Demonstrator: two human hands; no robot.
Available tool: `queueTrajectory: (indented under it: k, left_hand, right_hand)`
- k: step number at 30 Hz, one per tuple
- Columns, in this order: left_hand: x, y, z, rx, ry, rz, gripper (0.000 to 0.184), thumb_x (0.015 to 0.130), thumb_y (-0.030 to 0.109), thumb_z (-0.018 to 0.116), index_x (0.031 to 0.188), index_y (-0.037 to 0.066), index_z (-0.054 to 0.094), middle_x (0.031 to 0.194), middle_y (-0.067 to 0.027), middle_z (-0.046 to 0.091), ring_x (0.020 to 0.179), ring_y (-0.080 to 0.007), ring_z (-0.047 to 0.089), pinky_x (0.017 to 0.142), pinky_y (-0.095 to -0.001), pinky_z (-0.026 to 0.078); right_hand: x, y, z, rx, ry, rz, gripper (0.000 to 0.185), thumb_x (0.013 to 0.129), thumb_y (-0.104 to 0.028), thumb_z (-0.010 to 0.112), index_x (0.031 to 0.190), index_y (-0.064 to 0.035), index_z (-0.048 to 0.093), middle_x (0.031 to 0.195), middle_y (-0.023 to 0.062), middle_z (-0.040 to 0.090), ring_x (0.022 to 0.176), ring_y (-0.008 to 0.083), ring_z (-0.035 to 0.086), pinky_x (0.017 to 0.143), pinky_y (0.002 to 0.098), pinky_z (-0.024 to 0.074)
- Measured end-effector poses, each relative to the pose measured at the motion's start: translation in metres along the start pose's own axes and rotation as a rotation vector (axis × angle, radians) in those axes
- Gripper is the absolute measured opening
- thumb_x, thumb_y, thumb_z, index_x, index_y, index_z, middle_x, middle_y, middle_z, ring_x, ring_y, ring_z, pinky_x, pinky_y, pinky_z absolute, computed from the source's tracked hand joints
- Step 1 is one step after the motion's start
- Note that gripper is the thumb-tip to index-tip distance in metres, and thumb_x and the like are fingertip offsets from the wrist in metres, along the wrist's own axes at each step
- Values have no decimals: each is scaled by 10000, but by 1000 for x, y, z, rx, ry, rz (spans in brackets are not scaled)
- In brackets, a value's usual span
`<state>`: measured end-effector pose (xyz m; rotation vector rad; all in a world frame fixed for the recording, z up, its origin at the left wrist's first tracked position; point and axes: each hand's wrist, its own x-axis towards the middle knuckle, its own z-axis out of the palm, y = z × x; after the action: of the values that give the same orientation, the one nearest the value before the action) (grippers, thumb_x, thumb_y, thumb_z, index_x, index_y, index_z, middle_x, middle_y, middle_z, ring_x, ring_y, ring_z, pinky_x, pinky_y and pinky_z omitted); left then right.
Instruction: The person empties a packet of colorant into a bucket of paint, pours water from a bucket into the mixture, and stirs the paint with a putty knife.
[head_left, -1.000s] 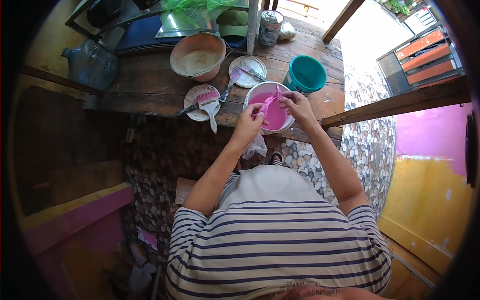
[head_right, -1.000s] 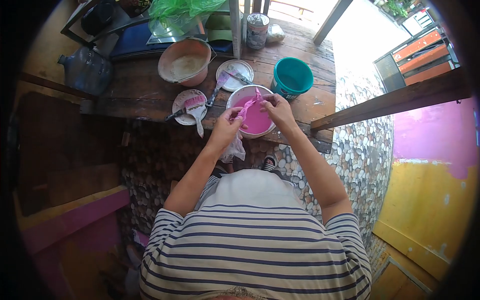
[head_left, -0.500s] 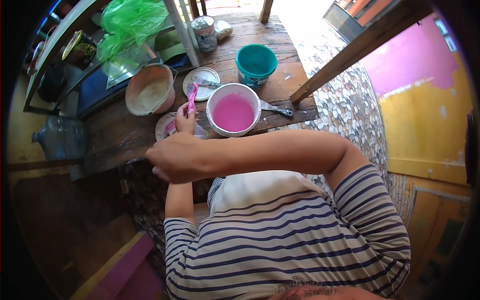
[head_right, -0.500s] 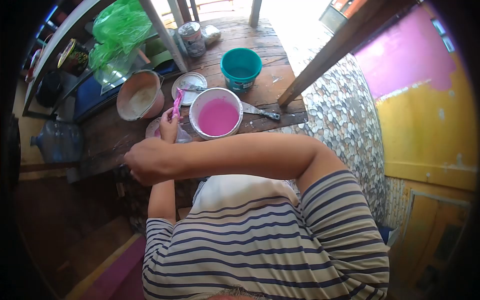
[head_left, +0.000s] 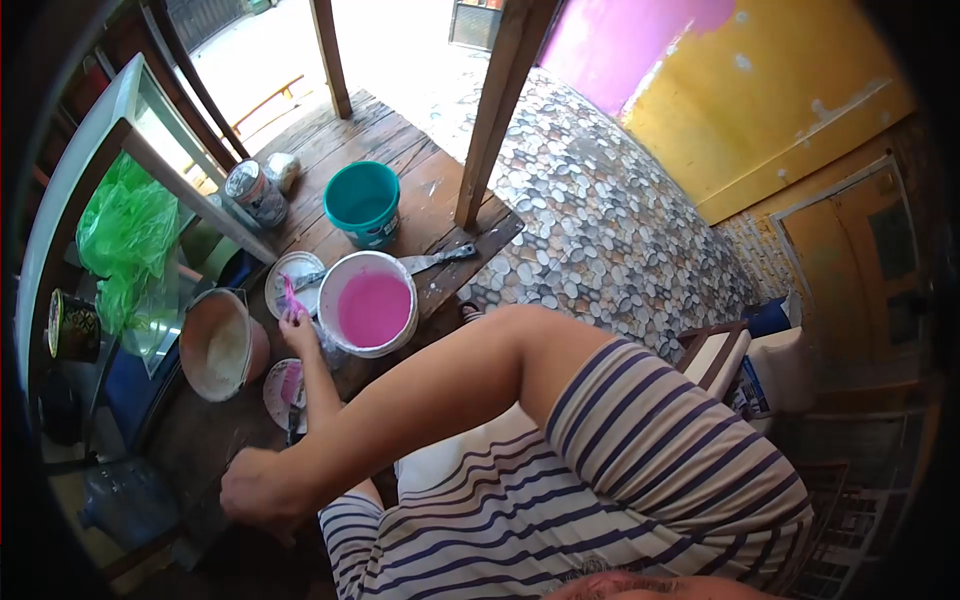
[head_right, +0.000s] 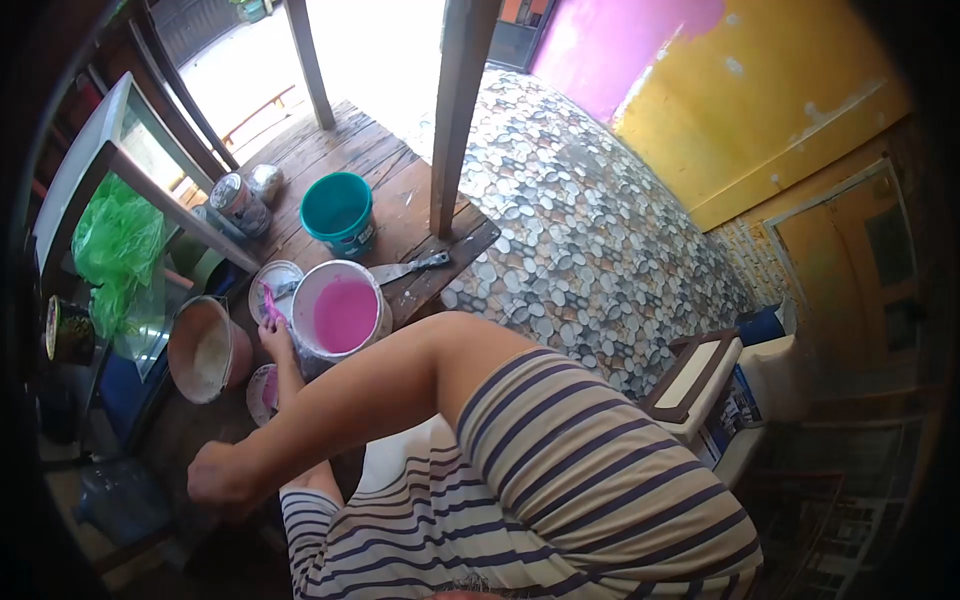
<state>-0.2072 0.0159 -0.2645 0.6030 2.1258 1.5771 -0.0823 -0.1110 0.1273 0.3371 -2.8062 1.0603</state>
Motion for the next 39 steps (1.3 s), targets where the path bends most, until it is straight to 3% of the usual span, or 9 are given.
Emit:
queueTrajectory:
  k: [2,4,8,10,13,16,20,27,39]
  left_hand:
    - [13,-24,4,115,6,21,468,881,72,644,1308,-46,495,1213,-188,644,1031,-244,657,896,-331,522]
    - [7,-23,8,118,-60,21,482,877,114,648,1309,-35,495,1189,-176,653,1030,-256,653,908,-355,513]
    - [-30,14,-4,390,-8,208,376,917,222,591,1194,-32,594,1113,-206,649,998,-295,642,876,-399,500]
    - [-57,40,-14,239,44,142,329,932,228,574,1137,-22,634,1076,-211,662,970,-308,650,863,-392,502]
    - [-102,72,-26,20,-57,-59,347,998,277,530,1167,-3,644,1000,-124,707,840,-180,677,695,-301,515]
    - [-144,107,-35,-46,-133,-195,375,1030,326,496,1161,15,659,957,-82,697,792,-116,639,650,-268,497]
    - [-174,122,-30,-10,-90,-91,353,1018,304,537,1142,-5,653,909,-56,672,733,-88,595,597,-249,495]
    - [-186,118,-25,-138,-93,-122,376,999,283,580,1223,-19,593,977,-69,665,706,-83,592,554,-224,500]
    - [-186,115,-24,-164,-116,-206,344,1005,255,562,1203,-25,583,962,-64,649,733,-88,608,555,-238,546]
  right_hand:
    - [-32,27,0,107,199,160,188,809,-220,665,758,-39,669,736,155,675,765,370,678,693,466,542]
    - [-73,47,-40,150,194,389,246,891,-263,615,940,-25,653,917,193,688,941,371,659,846,459,510]
    - [-166,170,-83,213,673,636,354,929,-315,600,1048,15,655,918,237,693,876,363,687,796,418,528]
    - [-215,263,-84,161,837,1026,460,922,-351,606,1139,54,587,960,214,698,853,320,699,801,392,538]
    - [-252,329,-85,502,861,1401,686,918,-519,586,1246,75,487,995,197,660,672,190,667,551,335,525]
    - [-266,361,-79,832,822,1403,724,917,-557,570,1261,72,474,983,195,666,671,193,667,544,323,516]
    - [-262,390,-72,1028,771,1302,616,961,-475,534,1267,56,477,1045,220,663,696,215,695,534,312,521]
    - [-243,395,-69,1075,860,1255,368,964,-168,442,1198,116,445,992,263,666,739,278,729,565,322,611]
    - [-238,342,-74,811,1018,938,284,921,-16,492,1149,135,416,939,252,669,719,299,729,570,319,641]
